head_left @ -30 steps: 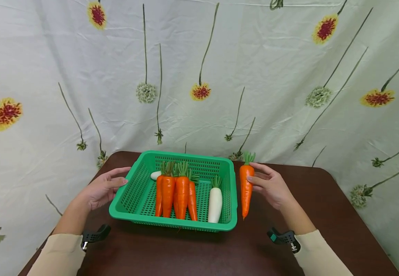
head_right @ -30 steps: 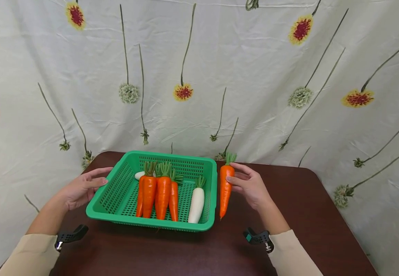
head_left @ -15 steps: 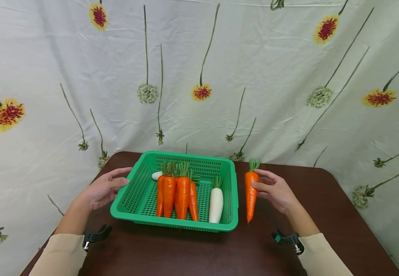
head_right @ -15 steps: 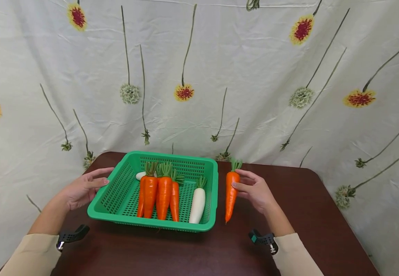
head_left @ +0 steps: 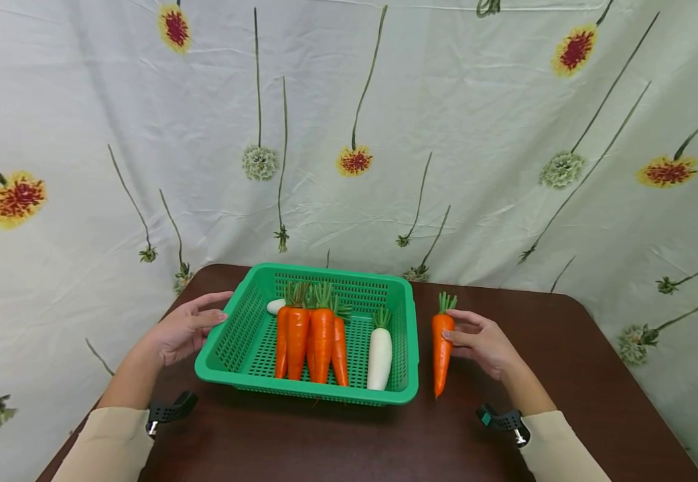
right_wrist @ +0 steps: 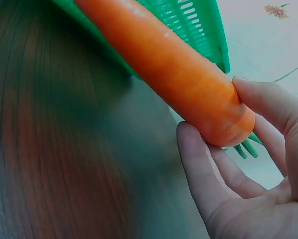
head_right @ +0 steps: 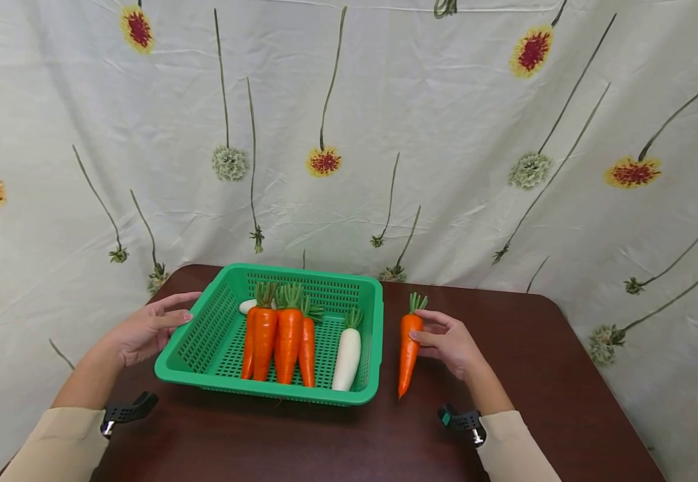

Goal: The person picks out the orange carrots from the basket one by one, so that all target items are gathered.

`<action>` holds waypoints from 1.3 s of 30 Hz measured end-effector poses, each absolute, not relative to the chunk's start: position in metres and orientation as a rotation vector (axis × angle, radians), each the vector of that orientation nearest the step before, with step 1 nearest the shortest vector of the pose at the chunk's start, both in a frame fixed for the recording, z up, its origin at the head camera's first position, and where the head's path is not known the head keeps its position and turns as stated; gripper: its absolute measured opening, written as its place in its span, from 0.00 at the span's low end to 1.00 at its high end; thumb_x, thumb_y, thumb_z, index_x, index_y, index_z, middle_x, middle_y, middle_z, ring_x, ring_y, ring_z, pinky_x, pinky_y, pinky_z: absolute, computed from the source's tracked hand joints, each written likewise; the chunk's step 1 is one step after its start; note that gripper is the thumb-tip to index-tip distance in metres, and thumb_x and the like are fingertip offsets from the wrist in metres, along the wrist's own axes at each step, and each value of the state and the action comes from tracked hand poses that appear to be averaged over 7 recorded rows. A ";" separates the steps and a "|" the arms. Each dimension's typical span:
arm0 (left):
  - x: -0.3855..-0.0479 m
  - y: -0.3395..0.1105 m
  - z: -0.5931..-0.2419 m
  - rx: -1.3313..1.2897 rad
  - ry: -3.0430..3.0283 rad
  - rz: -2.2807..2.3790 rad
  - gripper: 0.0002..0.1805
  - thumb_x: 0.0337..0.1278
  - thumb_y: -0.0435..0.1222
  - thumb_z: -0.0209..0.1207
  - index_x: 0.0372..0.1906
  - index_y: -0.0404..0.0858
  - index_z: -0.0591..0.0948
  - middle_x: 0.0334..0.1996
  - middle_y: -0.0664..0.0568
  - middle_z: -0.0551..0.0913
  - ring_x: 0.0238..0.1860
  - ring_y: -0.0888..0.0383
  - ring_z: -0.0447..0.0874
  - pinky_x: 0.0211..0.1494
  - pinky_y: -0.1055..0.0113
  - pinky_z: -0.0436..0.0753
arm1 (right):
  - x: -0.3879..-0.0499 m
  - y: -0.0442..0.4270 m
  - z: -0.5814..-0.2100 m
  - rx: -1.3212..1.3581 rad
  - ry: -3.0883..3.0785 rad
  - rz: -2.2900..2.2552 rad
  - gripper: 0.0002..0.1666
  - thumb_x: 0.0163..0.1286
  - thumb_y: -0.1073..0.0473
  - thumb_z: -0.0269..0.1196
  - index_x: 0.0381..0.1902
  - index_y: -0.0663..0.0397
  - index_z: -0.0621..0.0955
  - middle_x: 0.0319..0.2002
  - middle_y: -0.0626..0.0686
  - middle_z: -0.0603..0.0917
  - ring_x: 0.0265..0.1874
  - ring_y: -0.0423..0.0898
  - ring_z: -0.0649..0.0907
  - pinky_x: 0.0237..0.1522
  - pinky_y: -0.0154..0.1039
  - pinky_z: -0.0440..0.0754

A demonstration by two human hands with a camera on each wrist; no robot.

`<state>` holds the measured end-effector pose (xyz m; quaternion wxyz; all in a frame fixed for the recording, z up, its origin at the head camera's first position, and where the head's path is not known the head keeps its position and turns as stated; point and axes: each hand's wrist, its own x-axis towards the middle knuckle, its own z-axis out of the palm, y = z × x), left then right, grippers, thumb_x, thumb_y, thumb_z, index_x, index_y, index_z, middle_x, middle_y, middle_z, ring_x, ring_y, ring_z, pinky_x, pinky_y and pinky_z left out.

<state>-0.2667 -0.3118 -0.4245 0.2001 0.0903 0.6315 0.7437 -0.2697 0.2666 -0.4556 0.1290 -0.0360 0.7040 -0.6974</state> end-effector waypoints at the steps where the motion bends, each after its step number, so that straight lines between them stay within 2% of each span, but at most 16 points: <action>1: -0.267 -0.312 -0.424 0.252 1.765 2.079 0.28 0.77 0.29 0.51 0.75 0.41 0.59 0.48 0.53 0.89 0.44 0.56 0.92 0.47 0.59 0.91 | -0.270 0.267 -0.457 -0.105 2.043 -2.020 0.37 0.70 0.64 0.68 0.74 0.61 0.69 0.51 0.51 0.85 0.45 0.49 0.87 0.50 0.46 0.90; 22: -0.267 -0.312 -0.427 0.265 1.759 2.089 0.27 0.77 0.28 0.51 0.75 0.41 0.61 0.49 0.52 0.89 0.44 0.55 0.92 0.47 0.58 0.91 | -0.280 0.273 -0.469 -0.087 2.145 -1.857 0.38 0.68 0.65 0.70 0.73 0.65 0.70 0.57 0.64 0.80 0.46 0.51 0.87 0.51 0.48 0.89; 29: -0.267 -0.313 -0.427 0.267 1.774 2.087 0.27 0.77 0.29 0.51 0.75 0.40 0.61 0.49 0.52 0.89 0.45 0.55 0.92 0.48 0.58 0.91 | -0.284 0.272 -0.469 -0.059 2.198 -1.834 0.37 0.66 0.65 0.71 0.70 0.67 0.72 0.56 0.67 0.80 0.46 0.52 0.87 0.51 0.49 0.89; 39: -0.268 -0.313 -0.428 0.261 1.778 2.089 0.28 0.77 0.28 0.51 0.75 0.41 0.61 0.49 0.52 0.89 0.44 0.55 0.93 0.47 0.58 0.91 | -0.284 0.273 -0.468 -0.042 2.245 -1.779 0.36 0.66 0.64 0.71 0.70 0.66 0.73 0.63 0.71 0.76 0.47 0.51 0.86 0.52 0.48 0.89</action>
